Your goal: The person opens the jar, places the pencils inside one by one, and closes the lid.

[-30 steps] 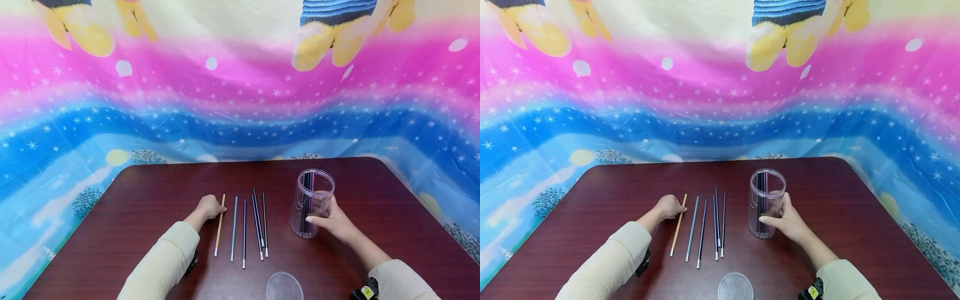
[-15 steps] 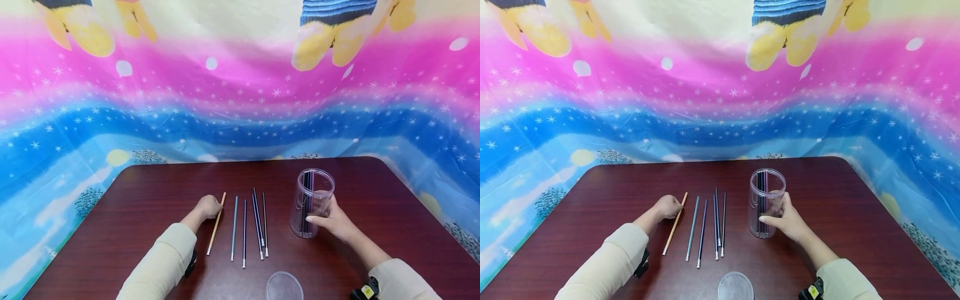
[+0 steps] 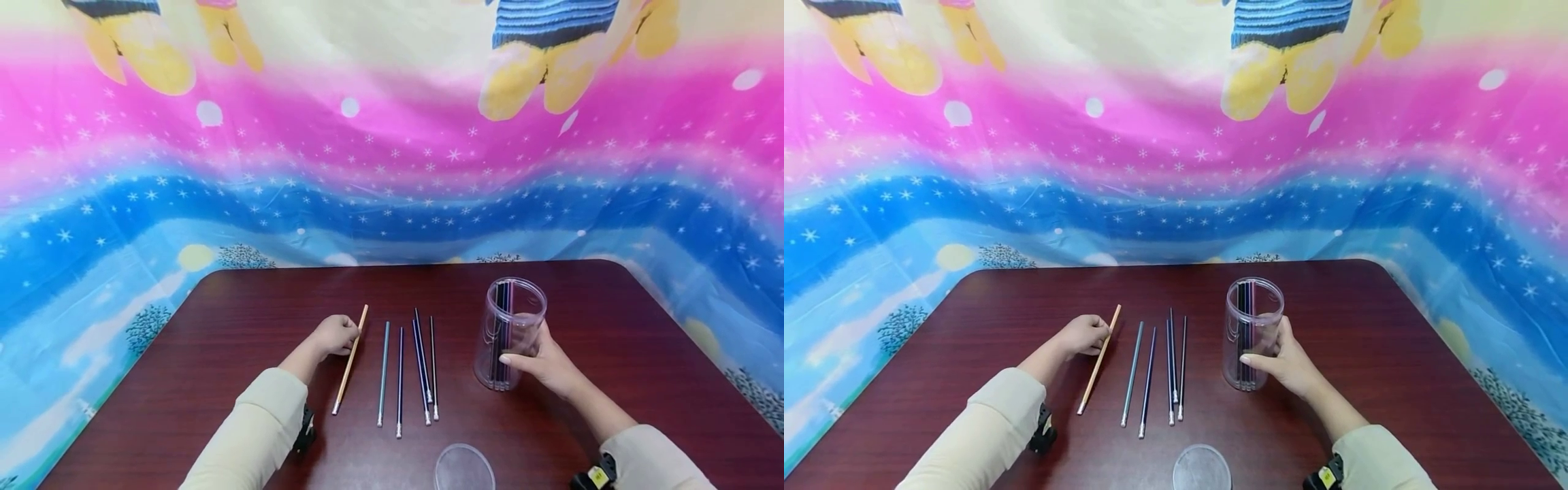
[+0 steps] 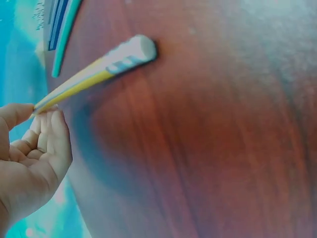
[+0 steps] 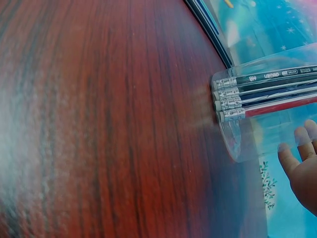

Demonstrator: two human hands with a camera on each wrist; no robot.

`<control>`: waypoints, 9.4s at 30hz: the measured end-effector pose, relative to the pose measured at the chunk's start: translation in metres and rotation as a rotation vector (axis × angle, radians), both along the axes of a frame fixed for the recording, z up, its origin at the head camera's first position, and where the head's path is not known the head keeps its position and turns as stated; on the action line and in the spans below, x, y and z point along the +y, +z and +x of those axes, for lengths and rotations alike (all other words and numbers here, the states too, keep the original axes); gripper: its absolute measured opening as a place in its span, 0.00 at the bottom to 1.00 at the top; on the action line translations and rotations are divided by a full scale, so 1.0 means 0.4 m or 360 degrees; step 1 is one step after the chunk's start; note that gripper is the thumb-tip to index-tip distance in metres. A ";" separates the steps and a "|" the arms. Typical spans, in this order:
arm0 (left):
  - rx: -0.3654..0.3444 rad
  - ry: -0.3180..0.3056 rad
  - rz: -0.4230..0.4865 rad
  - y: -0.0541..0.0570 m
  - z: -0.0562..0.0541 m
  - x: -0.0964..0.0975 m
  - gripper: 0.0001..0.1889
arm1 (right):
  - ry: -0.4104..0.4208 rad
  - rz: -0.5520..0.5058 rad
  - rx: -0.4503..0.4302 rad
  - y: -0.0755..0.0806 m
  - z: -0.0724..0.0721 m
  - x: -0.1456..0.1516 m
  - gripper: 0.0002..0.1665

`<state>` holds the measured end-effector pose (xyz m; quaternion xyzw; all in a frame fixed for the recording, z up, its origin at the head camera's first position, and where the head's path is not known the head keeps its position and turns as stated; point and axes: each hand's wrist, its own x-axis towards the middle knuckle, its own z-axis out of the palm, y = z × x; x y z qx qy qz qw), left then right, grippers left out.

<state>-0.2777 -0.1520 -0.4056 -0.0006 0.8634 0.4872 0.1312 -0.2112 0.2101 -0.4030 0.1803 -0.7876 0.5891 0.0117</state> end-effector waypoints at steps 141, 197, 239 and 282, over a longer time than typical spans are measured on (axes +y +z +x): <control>0.0677 -0.0971 0.0690 0.362 -0.015 0.517 0.06 | 0.0012 -0.0105 -0.0092 -0.006 -0.001 -0.007 0.45; 0.0912 -0.0945 0.0205 0.331 0.000 0.420 0.08 | 0.0019 -0.0076 -0.0075 -0.018 -0.006 0.000 0.45; 0.0361 -0.0446 -0.0082 0.081 0.011 0.120 0.10 | -0.0090 -0.0015 -0.0044 -0.012 0.009 -0.010 0.41; 0.0237 -0.0180 -0.0865 -0.010 -0.017 0.133 0.22 | -0.0091 0.0090 0.0026 -0.015 -0.001 0.006 0.39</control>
